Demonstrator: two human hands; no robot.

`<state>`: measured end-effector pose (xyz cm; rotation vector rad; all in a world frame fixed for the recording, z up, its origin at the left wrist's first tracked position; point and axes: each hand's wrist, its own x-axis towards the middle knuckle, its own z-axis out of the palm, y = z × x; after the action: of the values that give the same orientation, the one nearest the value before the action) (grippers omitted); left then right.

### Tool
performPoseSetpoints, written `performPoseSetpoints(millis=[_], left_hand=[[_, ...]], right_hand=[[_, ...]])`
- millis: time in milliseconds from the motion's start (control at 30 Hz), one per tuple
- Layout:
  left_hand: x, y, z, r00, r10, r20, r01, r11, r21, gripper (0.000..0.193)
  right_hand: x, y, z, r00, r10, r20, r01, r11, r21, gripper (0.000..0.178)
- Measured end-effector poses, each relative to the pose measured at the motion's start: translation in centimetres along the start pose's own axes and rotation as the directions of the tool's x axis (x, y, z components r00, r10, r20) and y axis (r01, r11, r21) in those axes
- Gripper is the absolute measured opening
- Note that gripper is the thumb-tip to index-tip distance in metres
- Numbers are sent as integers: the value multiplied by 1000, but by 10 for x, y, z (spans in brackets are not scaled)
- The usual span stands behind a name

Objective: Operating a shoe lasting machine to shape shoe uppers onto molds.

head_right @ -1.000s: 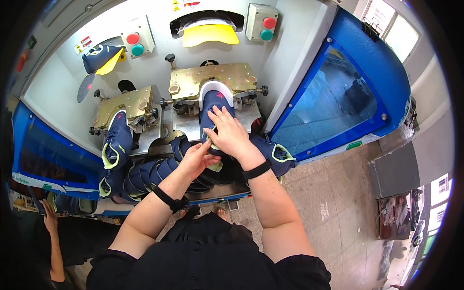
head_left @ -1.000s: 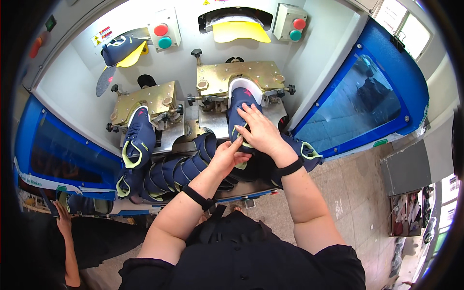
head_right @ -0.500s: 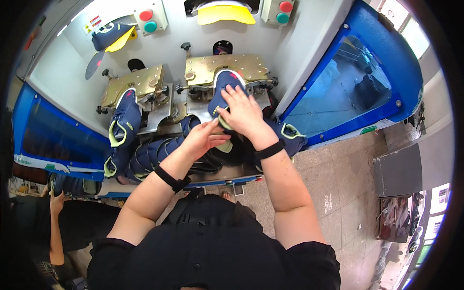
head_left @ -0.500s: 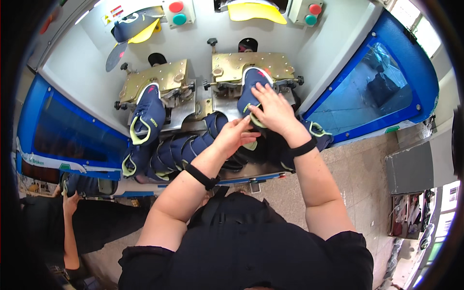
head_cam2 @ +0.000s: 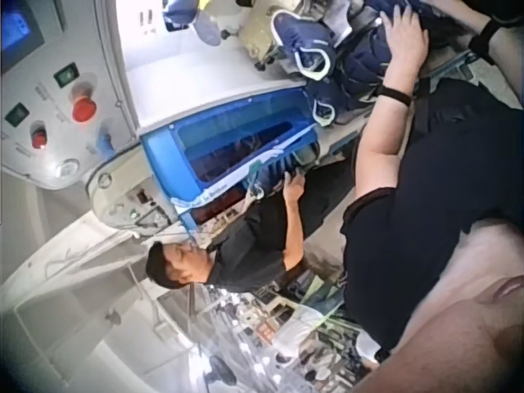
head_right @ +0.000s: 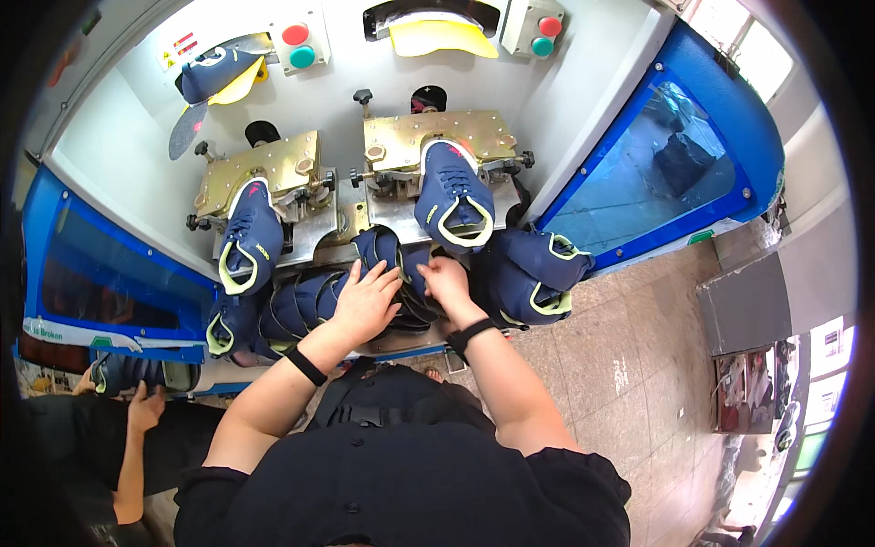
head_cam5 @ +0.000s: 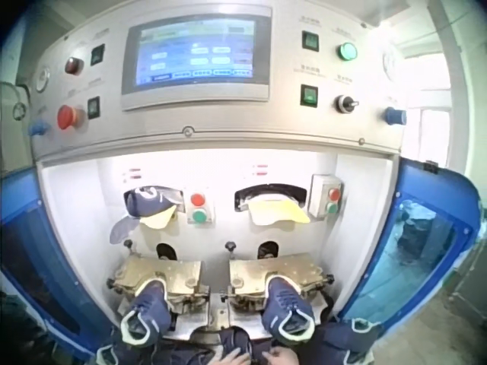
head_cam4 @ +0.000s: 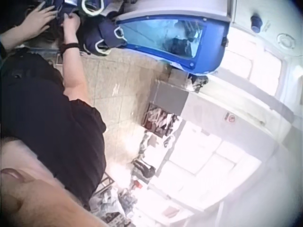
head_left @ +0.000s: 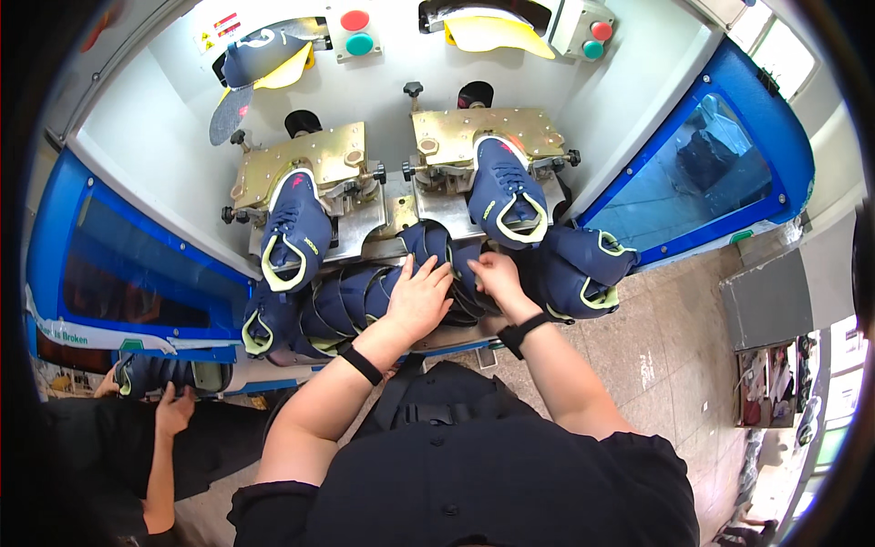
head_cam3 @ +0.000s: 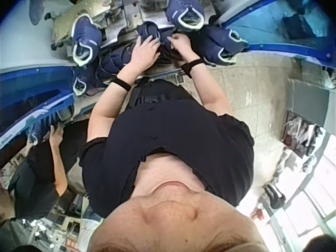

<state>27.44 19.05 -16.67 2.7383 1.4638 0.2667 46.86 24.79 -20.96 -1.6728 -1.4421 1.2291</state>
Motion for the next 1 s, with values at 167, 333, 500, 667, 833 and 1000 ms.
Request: performPoseSetpoints(millis=[167,333,500,667,833,1000], left_hand=[[2,-8,5,996,27,-83,-31,998,-47,37],[-10,-5,-33,950,-35,311,297,417,-859,35],[6,28,-78,979,158,128,201,-846,-494,53],[40,1,-111,968,-81,236,43,-878,-476,34],[51,-13,-137,980,-130,149,26,-660,-750,36],[62,-25,-154,991,-114,68,-22,-647,-762,51]], right_hand=[[-79,-14,-52,972,73,222,-99,989,111,14],[-150,-66,-78,929,-327,170,123,709,694,18],[-147,-92,-34,885,-447,134,62,398,915,30],[-148,-110,-38,850,-213,-482,335,924,183,35],[-138,-148,-93,280,-960,-3,772,227,-593,44],[-105,-201,-120,289,-955,-69,707,262,-657,30]])
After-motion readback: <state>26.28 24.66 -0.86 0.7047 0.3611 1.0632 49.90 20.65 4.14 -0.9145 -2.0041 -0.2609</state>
